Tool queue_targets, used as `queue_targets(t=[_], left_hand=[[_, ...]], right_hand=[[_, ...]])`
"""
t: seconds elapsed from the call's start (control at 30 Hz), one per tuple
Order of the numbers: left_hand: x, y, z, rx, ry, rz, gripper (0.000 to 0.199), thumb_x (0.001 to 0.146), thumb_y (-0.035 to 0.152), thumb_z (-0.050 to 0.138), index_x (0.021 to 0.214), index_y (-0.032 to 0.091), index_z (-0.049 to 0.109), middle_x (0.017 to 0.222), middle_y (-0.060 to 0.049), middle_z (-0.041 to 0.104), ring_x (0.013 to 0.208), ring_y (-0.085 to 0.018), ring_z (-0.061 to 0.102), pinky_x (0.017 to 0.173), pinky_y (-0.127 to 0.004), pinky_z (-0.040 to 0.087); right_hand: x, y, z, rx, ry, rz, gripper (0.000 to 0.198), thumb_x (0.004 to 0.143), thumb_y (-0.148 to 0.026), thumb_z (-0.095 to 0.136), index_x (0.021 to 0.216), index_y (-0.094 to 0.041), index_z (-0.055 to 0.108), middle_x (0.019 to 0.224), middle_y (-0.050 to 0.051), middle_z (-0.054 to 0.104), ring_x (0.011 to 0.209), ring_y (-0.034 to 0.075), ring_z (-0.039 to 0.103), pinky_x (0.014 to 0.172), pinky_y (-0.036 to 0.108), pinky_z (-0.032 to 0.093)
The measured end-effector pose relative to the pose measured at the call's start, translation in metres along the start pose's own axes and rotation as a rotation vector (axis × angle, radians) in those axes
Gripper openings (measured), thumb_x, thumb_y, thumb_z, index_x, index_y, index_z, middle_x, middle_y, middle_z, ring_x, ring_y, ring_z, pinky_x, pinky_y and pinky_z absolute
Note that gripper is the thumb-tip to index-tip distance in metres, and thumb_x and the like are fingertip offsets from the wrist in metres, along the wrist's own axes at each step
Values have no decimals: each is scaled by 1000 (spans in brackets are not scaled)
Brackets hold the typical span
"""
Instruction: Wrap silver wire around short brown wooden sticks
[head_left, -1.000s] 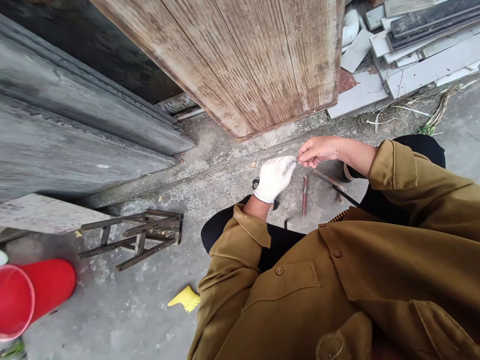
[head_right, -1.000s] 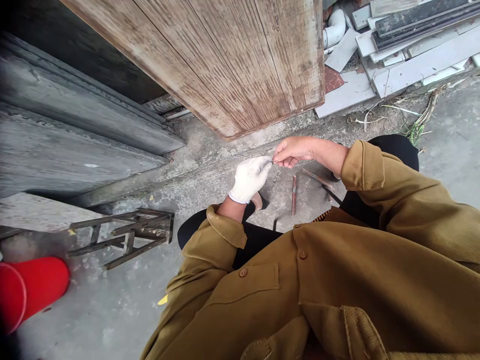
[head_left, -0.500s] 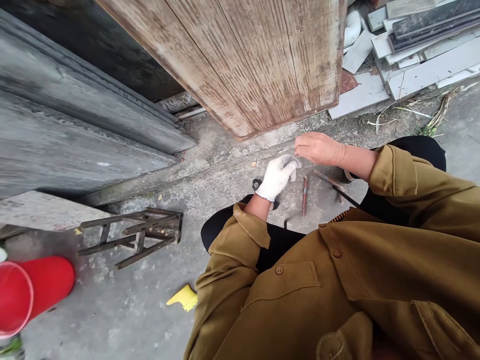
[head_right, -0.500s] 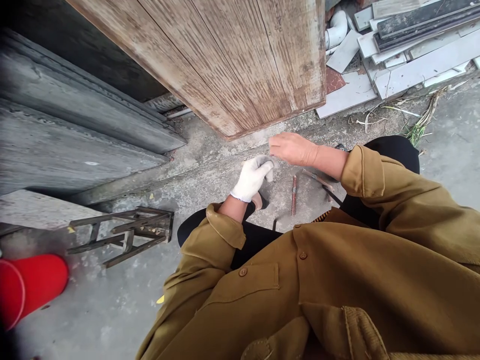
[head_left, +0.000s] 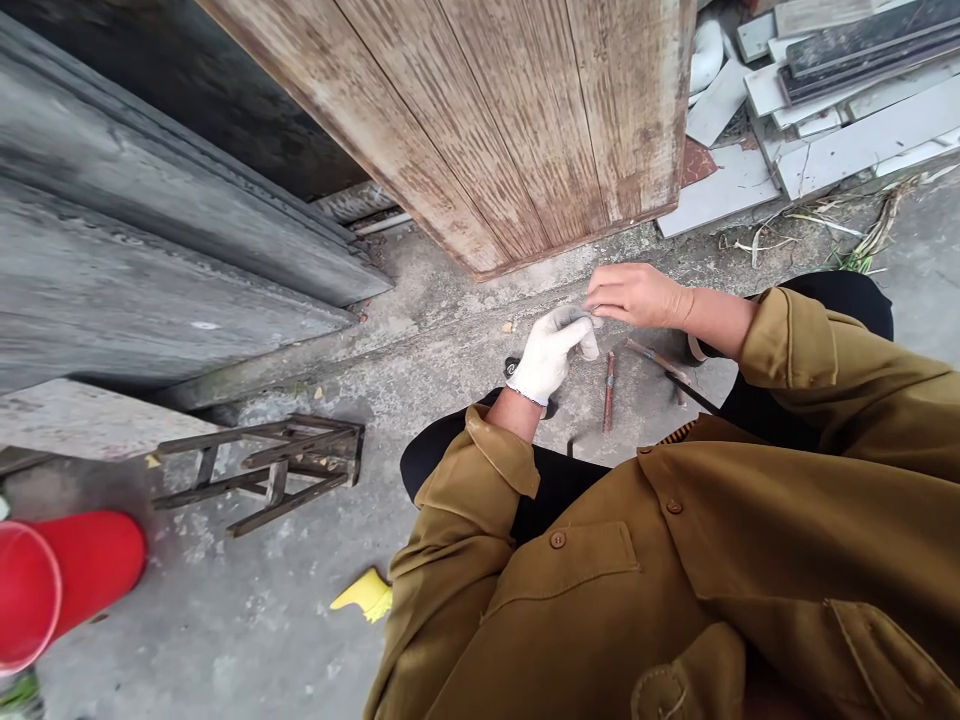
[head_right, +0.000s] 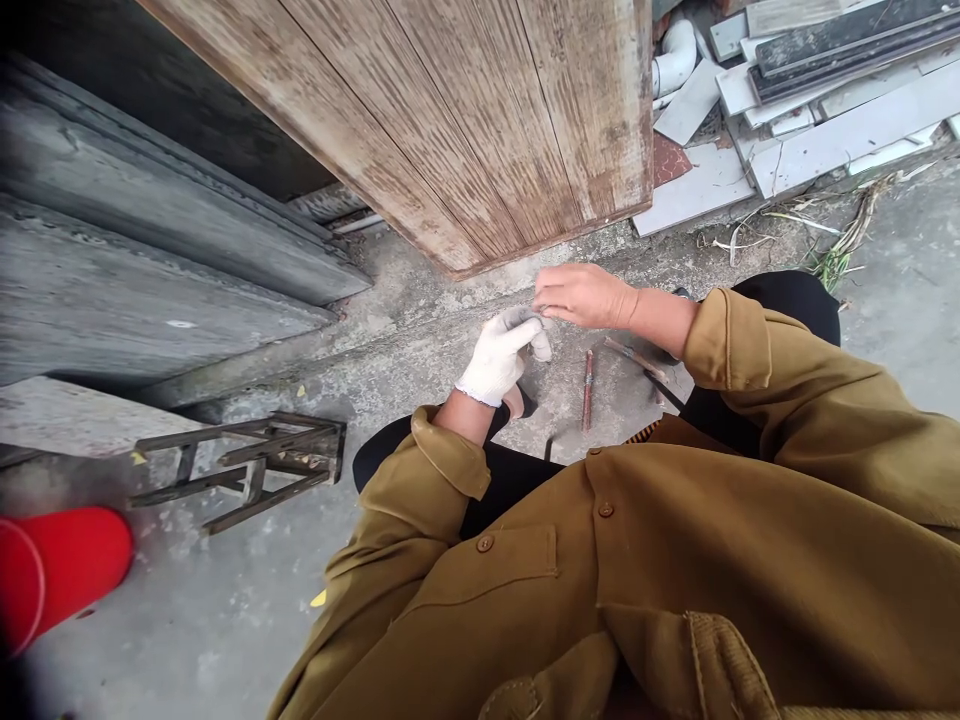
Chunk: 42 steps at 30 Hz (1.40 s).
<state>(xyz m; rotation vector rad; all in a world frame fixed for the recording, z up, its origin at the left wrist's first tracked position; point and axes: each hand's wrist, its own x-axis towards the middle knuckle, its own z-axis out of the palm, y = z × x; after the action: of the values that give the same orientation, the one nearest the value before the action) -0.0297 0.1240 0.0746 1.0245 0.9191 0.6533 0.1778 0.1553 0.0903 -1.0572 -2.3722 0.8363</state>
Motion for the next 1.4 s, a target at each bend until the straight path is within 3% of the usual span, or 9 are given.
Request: queue_targets(t=[0.2,0.33,0.63,0.77,0.87,0.97,1.07,1.17,1.4], left_hand=[[-1,-1,-2,638,102,235,14,85,23,59,90,17,70,77,-1,71,70,-13,65,72,-26,51],[-1,-5,-6,1057,87,435,16,91,21,57,94,18,72,96,-4,75,89,-17,68,84,-29,50],[-5,8,-11,1653,-99,605,28,101,27,44,108,18,69,87,-10,69,85,-24,64,77,-38,43],[-8,10,-12,1671,-176,646,30,98,21,45,119,16,66,90,-12,69,89,-25,65,79,-40,43],[-7,8,-9,1496,-53,508,24,95,24,48,104,16,69,85,-11,69,85,-24,65,78,-38,44],[-4,5,-2,973,98,249,17,90,27,53,86,17,67,71,-6,68,69,-19,64,70,-32,46],[-2,4,3,380,61,37,16,86,32,56,83,17,63,55,0,62,52,-14,57,59,-27,44],[-2,5,0,291,50,51,13,85,31,59,82,18,61,54,2,60,49,-13,55,57,-25,44],[-4,0,-9,1097,82,378,15,90,21,56,92,19,70,92,-3,74,85,-17,68,79,-28,49]], right_hand=[[2,9,-6,681,-321,573,24,90,-32,63,76,-15,71,69,3,66,61,10,58,59,24,46],[1,11,0,882,-363,683,18,83,-29,73,71,-16,71,65,0,64,58,7,55,55,20,44],[-1,12,3,1112,-487,772,27,71,-34,84,73,-12,69,69,2,65,56,7,57,58,23,48],[-3,9,6,985,-551,627,22,78,-33,76,80,-12,68,74,3,66,61,9,57,66,26,49],[-3,2,7,413,-381,349,15,89,-26,62,83,-14,67,83,6,67,74,14,59,77,33,47],[-4,-5,9,-178,-118,2,26,98,-23,45,84,-15,65,92,10,65,89,20,57,88,41,41],[-6,-5,14,-304,31,-174,41,104,-24,30,81,-18,64,88,10,63,88,20,54,88,42,38],[-4,2,14,-116,80,-100,38,103,-35,38,82,-18,66,87,8,65,85,20,56,87,41,40],[-1,17,-3,751,-294,524,36,93,-46,59,79,-15,71,77,6,72,65,11,62,67,25,49]])
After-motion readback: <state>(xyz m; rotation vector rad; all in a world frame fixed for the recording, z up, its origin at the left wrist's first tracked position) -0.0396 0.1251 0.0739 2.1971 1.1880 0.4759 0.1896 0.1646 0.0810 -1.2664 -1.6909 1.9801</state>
